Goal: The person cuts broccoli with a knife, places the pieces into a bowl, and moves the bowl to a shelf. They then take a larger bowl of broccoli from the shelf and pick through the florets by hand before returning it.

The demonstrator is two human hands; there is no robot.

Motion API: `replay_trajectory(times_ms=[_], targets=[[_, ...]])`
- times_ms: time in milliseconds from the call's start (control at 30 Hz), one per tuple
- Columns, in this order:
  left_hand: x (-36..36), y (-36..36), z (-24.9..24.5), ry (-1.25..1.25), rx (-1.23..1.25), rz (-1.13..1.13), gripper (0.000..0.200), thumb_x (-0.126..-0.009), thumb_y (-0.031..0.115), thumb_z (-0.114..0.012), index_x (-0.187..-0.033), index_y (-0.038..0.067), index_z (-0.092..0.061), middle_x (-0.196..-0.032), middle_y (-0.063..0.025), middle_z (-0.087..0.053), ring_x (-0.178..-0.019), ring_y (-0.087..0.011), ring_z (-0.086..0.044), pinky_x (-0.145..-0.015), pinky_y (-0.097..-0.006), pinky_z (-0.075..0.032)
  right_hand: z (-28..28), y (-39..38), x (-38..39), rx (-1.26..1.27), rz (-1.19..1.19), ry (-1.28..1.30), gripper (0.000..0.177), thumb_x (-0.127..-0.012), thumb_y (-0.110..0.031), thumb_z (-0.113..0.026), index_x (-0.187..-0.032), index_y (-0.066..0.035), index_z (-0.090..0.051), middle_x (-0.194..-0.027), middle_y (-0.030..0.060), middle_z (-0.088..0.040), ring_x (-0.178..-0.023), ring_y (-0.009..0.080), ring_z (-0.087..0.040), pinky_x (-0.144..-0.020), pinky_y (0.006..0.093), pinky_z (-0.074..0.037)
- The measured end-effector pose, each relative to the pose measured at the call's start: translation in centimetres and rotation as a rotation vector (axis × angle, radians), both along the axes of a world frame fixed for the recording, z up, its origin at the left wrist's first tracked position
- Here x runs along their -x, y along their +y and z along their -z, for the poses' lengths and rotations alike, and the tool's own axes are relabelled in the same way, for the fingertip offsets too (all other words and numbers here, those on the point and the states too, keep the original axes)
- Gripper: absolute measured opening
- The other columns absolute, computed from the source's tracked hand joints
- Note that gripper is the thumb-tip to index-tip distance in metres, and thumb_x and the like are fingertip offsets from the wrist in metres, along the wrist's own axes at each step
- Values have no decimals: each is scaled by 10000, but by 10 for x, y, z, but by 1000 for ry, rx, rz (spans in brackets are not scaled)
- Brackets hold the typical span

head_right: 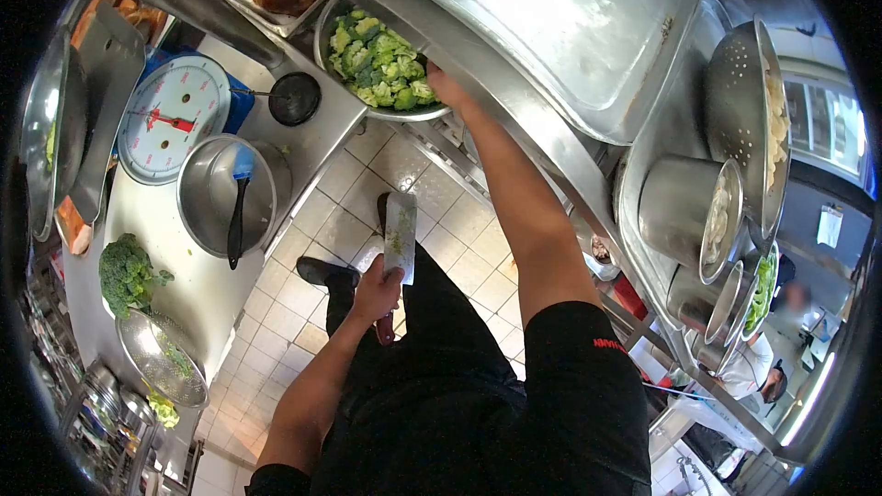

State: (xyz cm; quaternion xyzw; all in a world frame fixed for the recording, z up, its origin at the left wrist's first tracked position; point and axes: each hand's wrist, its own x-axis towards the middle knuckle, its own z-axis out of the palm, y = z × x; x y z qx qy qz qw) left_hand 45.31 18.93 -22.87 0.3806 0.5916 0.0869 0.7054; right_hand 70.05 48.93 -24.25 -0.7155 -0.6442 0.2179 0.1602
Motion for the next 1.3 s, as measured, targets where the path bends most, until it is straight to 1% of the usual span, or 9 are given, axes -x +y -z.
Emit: replay_trajectory(times_ms=[100,200,367,433,500,800,867,1100,1300], targets=[[1,-2,3,-6,8,7,251,-951,250,-577,-995,31,-462,-601,-122,-597,-465,-245,-631,-429,-374,-506,19,11,12,60,43,-222,263,-844,-193,-610,-1013,-26,-723,-1078,240,-693,-967,400,-679,-874,412,-549],[2,-2,2,-7,12,4,253,-951,246,-576,-1020,25,-473,-603,-121,-599,-463,-244,-629,-430,-376,-508,14,27,27,338,56,-385,274,-848,-166,-592,-1046,-44,-736,-1081,232,-697,-980,384,-690,-859,438,-554],[0,-7,8,-14,23,-16,252,-944,231,-573,-1057,23,-488,-602,-119,-600,-463,-243,-627,-434,-379,-510,34,71,18,724,-228,-537,283,-868,-152,-588,-1080,-40,-739,-1165,179,-697,-1071,352,-680,-851,486,-551],[0,-10,9,-23,25,-22,245,-940,225,-574,-1053,25,-490,-598,-117,-598,-463,-242,-626,-432,-379,-507,50,73,11,730,-219,-524,272,-854,-139,-602,-1061,-30,-742,-1164,170,-701,-1067,346,-683,-840,496,-549],[0,-11,6,-11,11,-20,237,-939,222,-576,-1047,27,-493,-588,-111,-591,-460,-235,-622,-430,-374,-502,60,74,5,545,-6,-438,255,-827,-115,-619,-1025,-15,-744,-1122,181,-710,-1031,347,-693,-819,500,-549],[1,-22,18,-48,5,-56,230,-943,212,-582,-1063,32,-502,-588,-98,-584,-455,-223,-617,-431,-367,-502,56,76,-13,638,-152,-365,311,-821,-211,-586,-951,35,-725,-1048,234,-702,-974,342,-697,-839,441,-541],[-2,-18,17,-35,32,-52,233,-942,209,-582,-1075,33,-505,-597,-101,-591,-461,-226,-623,-433,-368,-505,100,86,-31,617,-218,-428,304,-816,-211,-596,-929,38,-729,-1020,226,-710,-950,343,-700,-839,449,-539],[8,-14,14,-36,-3,-73,239,-941,193,-586,-1093,26,-508,-628,-134,-607,-467,-247,-631,-433,-381,-519,108,91,-42,595,-602,-959,191,-795,-145,-643,-866,-16,-764,-941,211,-719,-839,331,-709,-774,461,-549],[12,-16,18,-33,-34,-40,230,-940,197,-594,-1047,24,-488,-595,-125,-604,-458,-244,-626,-430,-383,-501,98,87,-62,440,-339,-688,274,-817,-238,-671,-958,-11,-733,-940,198,-719,-823,317,-706,-766,452,-547]])
